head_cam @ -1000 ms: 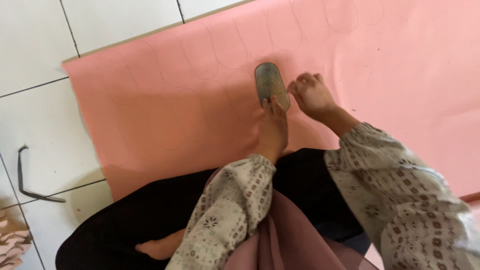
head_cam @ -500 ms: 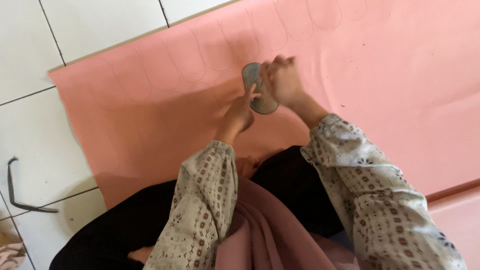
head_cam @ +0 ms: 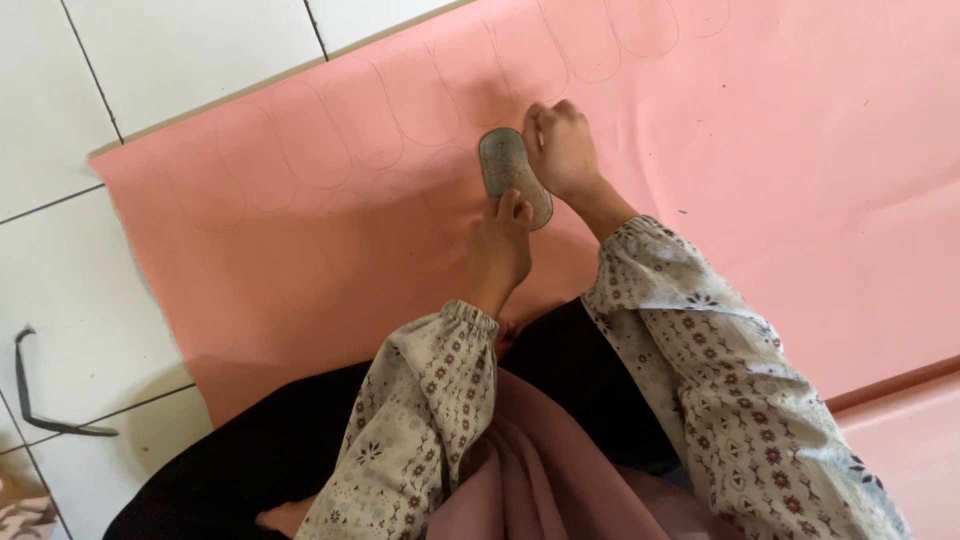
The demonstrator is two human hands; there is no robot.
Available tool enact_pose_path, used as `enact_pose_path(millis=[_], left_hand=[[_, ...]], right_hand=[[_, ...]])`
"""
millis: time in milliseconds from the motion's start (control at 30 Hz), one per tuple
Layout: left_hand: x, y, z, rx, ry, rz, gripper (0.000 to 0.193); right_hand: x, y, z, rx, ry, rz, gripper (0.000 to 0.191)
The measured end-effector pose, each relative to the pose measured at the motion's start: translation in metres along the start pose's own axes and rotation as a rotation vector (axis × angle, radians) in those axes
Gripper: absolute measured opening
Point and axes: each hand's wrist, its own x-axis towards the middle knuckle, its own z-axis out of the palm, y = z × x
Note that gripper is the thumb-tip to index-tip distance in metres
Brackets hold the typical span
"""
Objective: The person sits on the floor and uses a shoe insole as a template to trace multiple oval outlines onto a large pink sheet. They repeatedly position the insole and trace its perimeter with a pencil, creating a row of identical shapes.
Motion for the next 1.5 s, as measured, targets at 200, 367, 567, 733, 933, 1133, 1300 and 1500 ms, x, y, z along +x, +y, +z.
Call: enact_pose_path(millis=[200,367,567,733,933,1133,1300,1500], left_hand=[[-0.027,0.013,0.035,0.112,0.062,0.036,0.073],[-0.056,0.022,0.043,0.031,-0.081,0.192,0.074],[-0.036,-0.001,0.043,-0.155,0.18,0.152,0.073],[-0.001,-0.004,0.034,0.081,0.036,0.043,0.065],[0.023,0.005,0.014,-0.016,-0.033,-0.053,0.071],[0.02,0.003,0.012,-0.05,-0.006,-0.051,0.07],[0.02,-0.002,0.019,-0.056,0.005,-0.055,0.069],[0.02,-0.001,0.017,-0.072,0.019,-0.042,0.068]], right_hand=[[-0.007,0.013,0.013,0.074,-0.211,-0.094,0.043],[-0.01,0.035,-0.025,-0.037,-0.433,-0.027,0.047],[-0.045,0.075,-0.09,0.025,0.119,-0.174,0.009],[-0.083,0.091,-0.069,-0.029,-0.196,-0.22,0.067],[-0.078,0.1,-0.065,0.005,-0.298,-0.158,0.077],[-0.079,0.092,-0.061,-0.008,-0.282,-0.147,0.075],[-0.079,0.09,-0.06,-0.031,-0.299,-0.123,0.075],[-0.078,0.084,-0.063,-0.062,-0.339,-0.095,0.075]])
